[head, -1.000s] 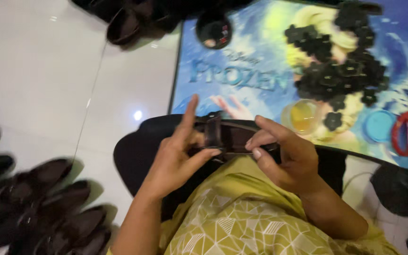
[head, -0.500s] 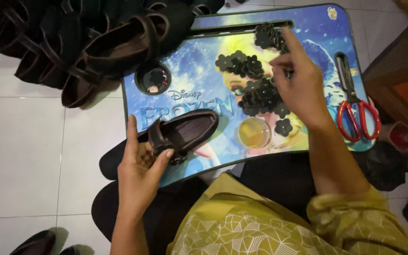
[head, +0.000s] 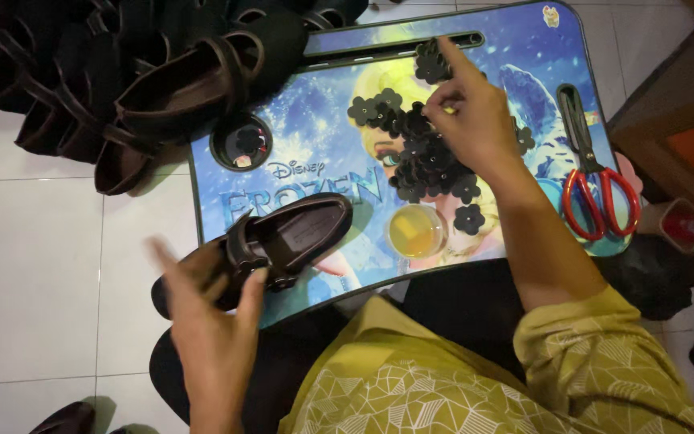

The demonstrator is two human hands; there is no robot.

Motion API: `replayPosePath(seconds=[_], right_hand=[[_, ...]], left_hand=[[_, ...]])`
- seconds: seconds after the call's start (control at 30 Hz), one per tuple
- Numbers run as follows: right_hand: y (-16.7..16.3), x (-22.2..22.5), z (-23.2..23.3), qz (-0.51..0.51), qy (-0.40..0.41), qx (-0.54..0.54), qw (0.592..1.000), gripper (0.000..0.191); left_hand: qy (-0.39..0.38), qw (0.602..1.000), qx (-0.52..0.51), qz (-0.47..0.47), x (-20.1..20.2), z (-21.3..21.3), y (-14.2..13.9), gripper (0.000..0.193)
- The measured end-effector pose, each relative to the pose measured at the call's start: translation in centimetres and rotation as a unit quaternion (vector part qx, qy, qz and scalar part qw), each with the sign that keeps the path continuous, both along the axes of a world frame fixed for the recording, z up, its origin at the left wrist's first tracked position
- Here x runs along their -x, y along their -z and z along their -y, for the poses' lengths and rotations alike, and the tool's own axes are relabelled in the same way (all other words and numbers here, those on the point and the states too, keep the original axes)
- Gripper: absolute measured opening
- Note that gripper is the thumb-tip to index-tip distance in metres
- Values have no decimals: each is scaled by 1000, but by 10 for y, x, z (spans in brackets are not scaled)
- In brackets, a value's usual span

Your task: The person sits on the floor with a lap tray, dips small black flower-shaped pieces into a container of glue, and presses them onto the strap of a black Mary Jane shoe. They work on one shoe at a time, placing flowers across the strap, with many finished shoes piled around on the floor.

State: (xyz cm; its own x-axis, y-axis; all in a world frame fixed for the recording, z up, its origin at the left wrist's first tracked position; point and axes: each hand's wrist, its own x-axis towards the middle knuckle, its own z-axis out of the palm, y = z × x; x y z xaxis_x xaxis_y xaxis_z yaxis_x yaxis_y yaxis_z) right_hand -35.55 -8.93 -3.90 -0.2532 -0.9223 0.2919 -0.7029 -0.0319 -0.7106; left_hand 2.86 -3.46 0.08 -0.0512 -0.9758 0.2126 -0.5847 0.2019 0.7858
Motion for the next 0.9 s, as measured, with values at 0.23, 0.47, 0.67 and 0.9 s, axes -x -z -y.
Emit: replayPosePath(seconds=[0.23, 0.47, 0.67, 0.9], right_hand=[[-39, -43, -92, 204, -25, 89, 975, 81], [-24, -113, -181, -130, -150, 102, 975, 42], [-20, -101, -172, -158, -66, 50, 984, 57], [1, -102, -159, -243, -46, 25, 969, 48]], left_hand=[[98, 967, -137, -192, 38, -39, 1, 34], [197, 763, -457, -413, 81, -57, 54, 31], [148, 843, -365, -367, 73, -64, 86, 26], [135, 814, -359, -435, 74, -71, 99, 25]])
